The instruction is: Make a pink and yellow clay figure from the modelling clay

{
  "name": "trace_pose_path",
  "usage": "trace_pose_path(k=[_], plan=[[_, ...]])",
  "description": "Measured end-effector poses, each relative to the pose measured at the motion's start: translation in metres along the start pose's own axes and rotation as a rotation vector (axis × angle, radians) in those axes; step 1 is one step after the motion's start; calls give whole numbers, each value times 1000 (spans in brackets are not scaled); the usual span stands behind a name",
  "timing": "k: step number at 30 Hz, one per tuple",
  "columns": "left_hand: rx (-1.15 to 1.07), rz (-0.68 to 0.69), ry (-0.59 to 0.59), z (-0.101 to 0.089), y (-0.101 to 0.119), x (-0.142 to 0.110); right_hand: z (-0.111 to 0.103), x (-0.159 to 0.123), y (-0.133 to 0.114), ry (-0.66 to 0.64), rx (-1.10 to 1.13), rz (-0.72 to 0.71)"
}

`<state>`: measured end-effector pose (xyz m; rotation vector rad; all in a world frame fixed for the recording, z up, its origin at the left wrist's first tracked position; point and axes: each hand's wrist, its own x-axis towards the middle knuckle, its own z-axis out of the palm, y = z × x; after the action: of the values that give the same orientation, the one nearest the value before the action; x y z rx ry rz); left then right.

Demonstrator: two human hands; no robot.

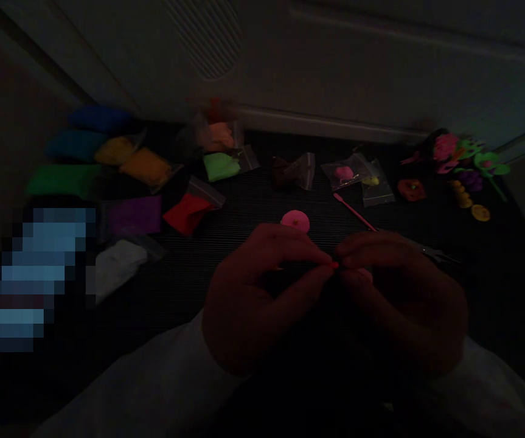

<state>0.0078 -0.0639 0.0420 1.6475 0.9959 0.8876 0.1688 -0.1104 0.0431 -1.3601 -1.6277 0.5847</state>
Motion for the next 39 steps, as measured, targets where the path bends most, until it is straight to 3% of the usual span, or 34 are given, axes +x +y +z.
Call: trace_pose_path(k=[11, 25, 31, 39], plan=[[-22, 103, 48, 2, -2, 2, -1, 2, 1, 33, -84, -196], [-35, 130, 23, 1, -2, 1, -1, 1, -1, 19, -105, -221], [-138, -3, 14, 2, -2, 1, -1, 0, 1, 30, -128, -239], [-604, -247, -75, 2, -6, 5, -4, 5, -1, -22, -193, -353]])
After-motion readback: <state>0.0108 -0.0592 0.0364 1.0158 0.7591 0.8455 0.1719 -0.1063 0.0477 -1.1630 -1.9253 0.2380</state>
